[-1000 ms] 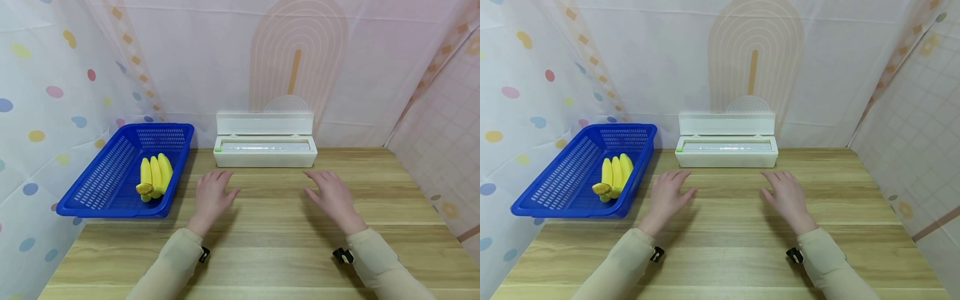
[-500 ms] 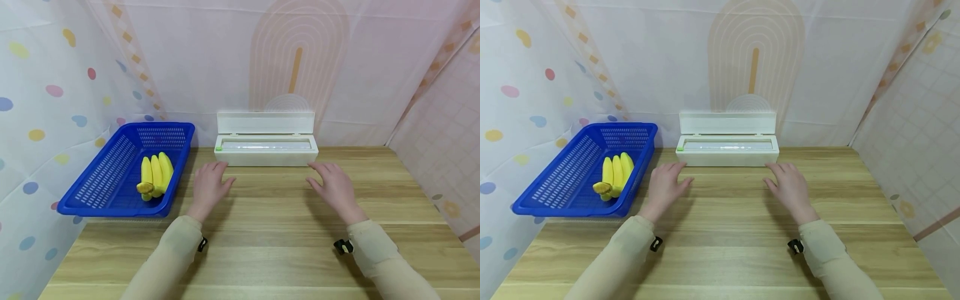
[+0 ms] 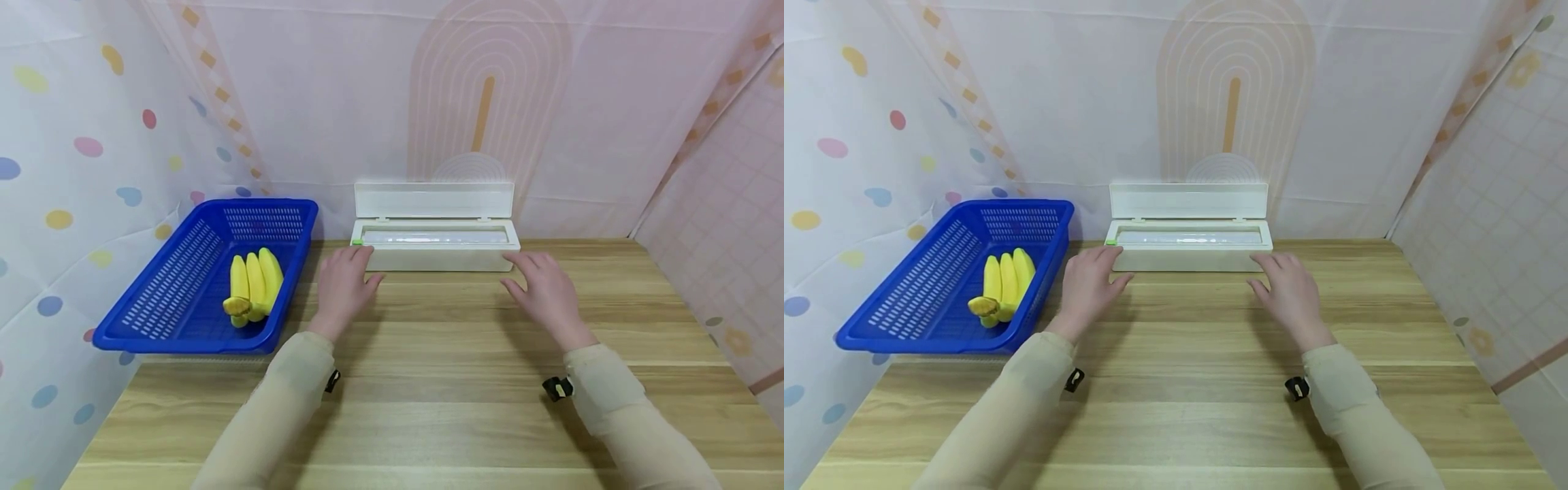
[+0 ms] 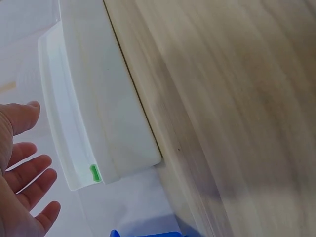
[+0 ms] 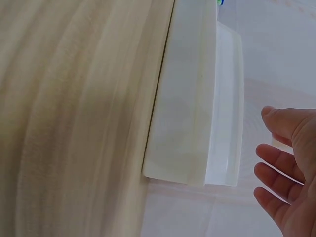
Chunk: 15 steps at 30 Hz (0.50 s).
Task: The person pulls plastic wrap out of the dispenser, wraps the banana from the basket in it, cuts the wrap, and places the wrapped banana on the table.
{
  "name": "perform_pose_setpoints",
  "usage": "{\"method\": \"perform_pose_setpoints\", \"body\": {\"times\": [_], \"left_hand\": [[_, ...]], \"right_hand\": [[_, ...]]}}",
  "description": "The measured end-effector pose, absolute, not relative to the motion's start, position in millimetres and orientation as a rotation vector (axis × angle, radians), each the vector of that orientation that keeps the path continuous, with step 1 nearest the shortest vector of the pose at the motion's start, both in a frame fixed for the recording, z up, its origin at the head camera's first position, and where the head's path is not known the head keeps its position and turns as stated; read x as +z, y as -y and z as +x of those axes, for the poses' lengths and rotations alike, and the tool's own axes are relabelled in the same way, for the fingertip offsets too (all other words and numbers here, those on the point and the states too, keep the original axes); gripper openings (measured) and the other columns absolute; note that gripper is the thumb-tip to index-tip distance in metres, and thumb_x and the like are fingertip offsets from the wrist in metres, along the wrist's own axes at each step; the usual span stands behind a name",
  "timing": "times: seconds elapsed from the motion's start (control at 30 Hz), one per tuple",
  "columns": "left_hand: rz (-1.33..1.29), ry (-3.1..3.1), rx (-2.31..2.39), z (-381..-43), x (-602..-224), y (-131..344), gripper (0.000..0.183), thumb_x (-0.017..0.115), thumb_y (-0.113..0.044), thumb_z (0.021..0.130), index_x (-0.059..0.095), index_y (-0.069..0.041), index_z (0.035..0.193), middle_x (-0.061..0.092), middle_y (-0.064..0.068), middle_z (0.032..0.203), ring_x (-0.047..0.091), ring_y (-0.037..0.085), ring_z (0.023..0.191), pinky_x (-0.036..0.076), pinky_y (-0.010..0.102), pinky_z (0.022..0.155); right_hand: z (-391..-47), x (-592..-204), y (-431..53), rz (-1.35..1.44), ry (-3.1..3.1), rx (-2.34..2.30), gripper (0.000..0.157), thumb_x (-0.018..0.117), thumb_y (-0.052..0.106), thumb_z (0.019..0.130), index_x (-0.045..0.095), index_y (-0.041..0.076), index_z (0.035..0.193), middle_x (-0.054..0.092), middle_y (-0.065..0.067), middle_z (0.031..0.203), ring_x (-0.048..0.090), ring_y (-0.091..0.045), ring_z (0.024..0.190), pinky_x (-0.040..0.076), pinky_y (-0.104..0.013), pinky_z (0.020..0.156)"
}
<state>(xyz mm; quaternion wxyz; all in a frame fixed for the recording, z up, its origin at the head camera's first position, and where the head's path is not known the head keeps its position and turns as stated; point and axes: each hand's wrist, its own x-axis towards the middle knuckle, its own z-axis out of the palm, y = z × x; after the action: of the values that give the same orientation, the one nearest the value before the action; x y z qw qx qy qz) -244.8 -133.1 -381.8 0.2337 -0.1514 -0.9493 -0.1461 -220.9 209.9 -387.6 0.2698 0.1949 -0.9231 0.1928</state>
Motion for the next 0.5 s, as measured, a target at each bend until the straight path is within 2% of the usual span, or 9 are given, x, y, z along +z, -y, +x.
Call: {"method": "perform_pose_setpoints", "body": {"times": [0.5], "left_hand": [[-0.333, 2.656, -0.459, -258, -385, 138, 0.05, 0.076, -0.028, 0.089, 0.062, -0.004, 0.13, 0.064, 0.016, 0.125, 0.054, 0.036, 0.119, 0.039, 0.051, 0.103]], "right_hand": [[-238, -390, -207, 0.503, 2.49, 0.527, 0.042, 0.077, 0.014, 0.086, 0.063, 0.004, 0.125, 0.065, -0.02, 0.119, 0.056, -0.039, 0.111, 0.047, -0.053, 0.094]]}}
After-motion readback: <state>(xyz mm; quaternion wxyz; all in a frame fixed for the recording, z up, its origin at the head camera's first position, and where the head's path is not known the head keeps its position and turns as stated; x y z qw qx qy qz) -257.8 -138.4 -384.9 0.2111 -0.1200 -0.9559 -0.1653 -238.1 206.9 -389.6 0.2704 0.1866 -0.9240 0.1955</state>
